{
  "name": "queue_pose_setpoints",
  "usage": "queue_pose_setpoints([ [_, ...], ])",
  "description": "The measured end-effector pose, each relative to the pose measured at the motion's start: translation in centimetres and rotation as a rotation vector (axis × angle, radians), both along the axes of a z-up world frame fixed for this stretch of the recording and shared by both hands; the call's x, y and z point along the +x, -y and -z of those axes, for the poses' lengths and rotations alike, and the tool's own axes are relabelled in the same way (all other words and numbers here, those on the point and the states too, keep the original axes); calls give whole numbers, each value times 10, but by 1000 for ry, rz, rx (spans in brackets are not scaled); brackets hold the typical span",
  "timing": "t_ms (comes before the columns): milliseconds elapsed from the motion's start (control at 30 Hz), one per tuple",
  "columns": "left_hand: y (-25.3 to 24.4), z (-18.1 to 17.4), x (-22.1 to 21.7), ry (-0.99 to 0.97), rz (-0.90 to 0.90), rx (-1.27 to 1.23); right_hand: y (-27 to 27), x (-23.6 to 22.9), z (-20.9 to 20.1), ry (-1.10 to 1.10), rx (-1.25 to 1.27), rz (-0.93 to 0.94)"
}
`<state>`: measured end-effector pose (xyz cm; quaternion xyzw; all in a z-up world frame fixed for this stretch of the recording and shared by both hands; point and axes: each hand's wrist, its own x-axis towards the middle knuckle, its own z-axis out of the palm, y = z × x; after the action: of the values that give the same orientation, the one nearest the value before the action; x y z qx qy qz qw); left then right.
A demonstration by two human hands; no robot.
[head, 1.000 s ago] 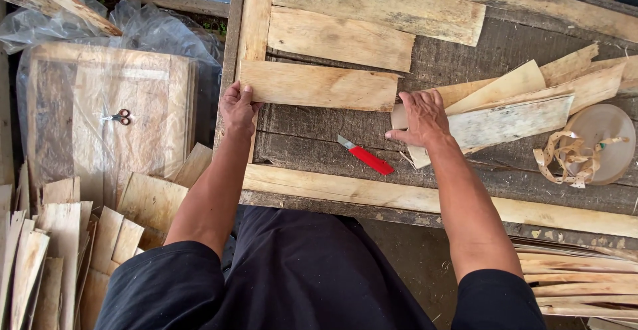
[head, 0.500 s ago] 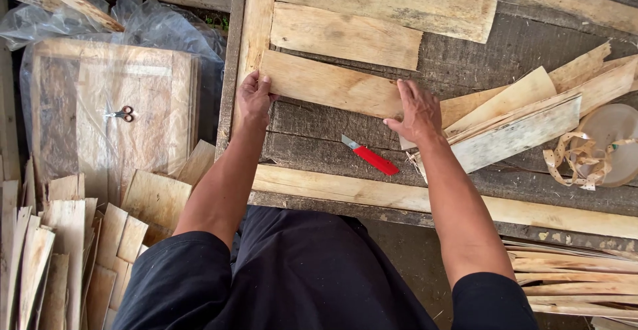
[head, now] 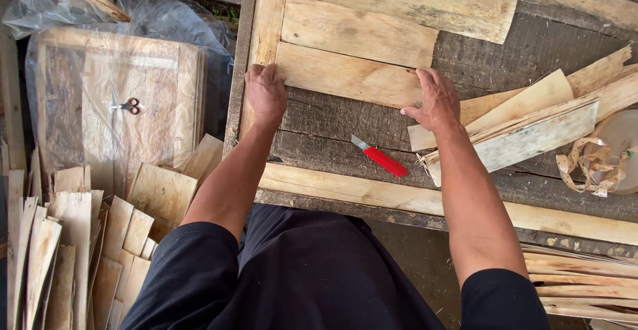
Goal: Trimming and fitting thin wood strips into a wooden frame using a utility knife.
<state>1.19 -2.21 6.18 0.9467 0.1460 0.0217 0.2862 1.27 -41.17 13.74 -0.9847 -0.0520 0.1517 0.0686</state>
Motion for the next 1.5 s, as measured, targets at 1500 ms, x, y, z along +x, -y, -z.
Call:
queue_pose_setpoints([
  [1500,-31,67,17,-176,-187,-848,-69,122,-2,-157,-94,-183],
])
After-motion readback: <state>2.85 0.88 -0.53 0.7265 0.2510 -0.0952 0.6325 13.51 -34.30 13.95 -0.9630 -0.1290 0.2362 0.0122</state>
